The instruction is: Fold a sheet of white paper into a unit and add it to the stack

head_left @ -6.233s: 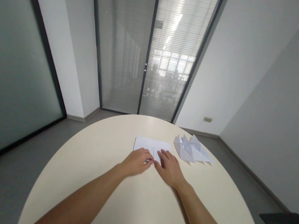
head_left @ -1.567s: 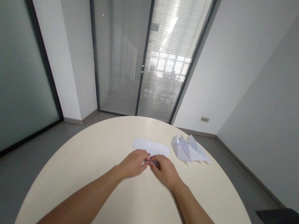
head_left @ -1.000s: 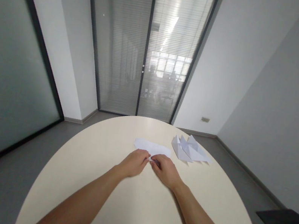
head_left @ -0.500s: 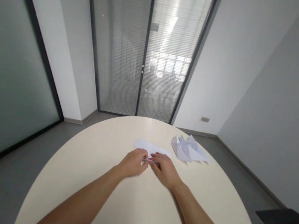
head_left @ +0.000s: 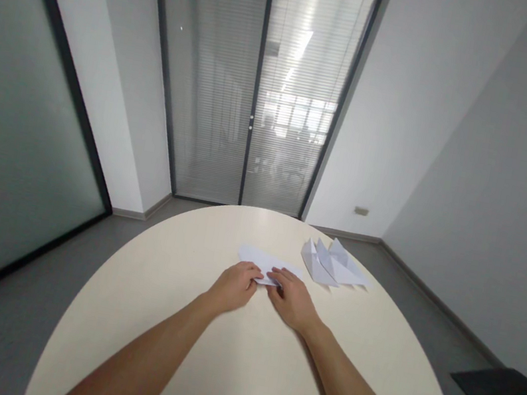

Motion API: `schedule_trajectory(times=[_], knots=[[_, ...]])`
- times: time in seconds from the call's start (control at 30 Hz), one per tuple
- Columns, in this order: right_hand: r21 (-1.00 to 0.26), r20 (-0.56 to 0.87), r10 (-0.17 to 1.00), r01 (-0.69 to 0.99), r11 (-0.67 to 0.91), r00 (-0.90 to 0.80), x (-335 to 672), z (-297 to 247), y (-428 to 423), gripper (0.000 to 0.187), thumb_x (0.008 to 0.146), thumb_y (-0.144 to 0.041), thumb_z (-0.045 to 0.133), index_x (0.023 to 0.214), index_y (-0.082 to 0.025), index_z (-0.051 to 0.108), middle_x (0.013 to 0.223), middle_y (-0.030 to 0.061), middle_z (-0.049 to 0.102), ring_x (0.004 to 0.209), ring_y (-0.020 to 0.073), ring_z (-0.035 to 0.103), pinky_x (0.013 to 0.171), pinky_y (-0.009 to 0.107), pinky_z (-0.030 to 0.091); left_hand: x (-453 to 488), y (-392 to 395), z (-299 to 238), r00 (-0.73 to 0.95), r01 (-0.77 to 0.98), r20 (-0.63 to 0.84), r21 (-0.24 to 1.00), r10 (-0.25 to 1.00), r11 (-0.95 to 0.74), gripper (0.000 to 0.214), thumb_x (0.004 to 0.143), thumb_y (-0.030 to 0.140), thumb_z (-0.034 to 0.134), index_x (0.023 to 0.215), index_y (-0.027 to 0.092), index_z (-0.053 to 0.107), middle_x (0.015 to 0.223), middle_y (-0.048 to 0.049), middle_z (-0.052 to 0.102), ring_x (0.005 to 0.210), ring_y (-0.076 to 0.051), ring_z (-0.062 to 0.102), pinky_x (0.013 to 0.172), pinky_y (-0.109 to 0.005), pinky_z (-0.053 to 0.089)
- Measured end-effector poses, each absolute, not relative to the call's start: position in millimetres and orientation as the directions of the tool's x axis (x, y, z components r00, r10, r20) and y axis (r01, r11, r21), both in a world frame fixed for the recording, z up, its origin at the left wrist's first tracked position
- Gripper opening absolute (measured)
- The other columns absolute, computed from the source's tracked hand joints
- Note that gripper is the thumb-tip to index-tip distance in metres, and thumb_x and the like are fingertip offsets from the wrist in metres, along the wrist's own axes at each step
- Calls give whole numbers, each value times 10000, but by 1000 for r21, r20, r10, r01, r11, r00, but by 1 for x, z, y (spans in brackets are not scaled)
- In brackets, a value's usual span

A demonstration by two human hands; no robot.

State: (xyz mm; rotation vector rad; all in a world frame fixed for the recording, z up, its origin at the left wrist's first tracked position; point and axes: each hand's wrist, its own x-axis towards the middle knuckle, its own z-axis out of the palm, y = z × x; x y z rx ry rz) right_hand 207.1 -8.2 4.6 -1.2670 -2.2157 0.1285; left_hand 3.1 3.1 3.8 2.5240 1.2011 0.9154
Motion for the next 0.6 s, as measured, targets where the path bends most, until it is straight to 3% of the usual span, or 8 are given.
schedule_trajectory(times=[0.3, 0.47, 0.6], knots=[[-389, 403, 832, 751, 533, -382, 208, 11, -10, 329, 1006, -298, 417, 1149, -198, 696, 1207, 104, 699, 1162, 240, 618, 1049, 385, 434, 2, 7, -1, 432, 723, 454, 342, 779, -600, 290, 919, 187, 520, 1177, 182, 653, 1237, -101, 675, 1189, -255, 580, 1079, -433, 415], [-426, 376, 857, 755, 498, -353, 208, 17, -12, 357, 1031, -349, 362, 1044, -204, 688, 1013, 81, 732, 984, 212, 660, 895, 309, 471, 1, 9, -3, 358, 767, 452, 356, 817, -534, 269, 911, 173, 521, 1154, 189, 635, 1193, -92, 689, 1135, -239, 608, 1049, -419, 421], [-434, 364, 873, 769, 469, -326, 208, 16, -11, 395, 1040, -372, 332, 986, -196, 681, 984, 85, 729, 956, 209, 656, 869, 301, 456, 1, 9, -1, 348, 780, 456, 344, 819, -522, 222, 937, 197, 494, 1106, 193, 639, 1126, -75, 706, 1085, -232, 623, 1004, -400, 438]])
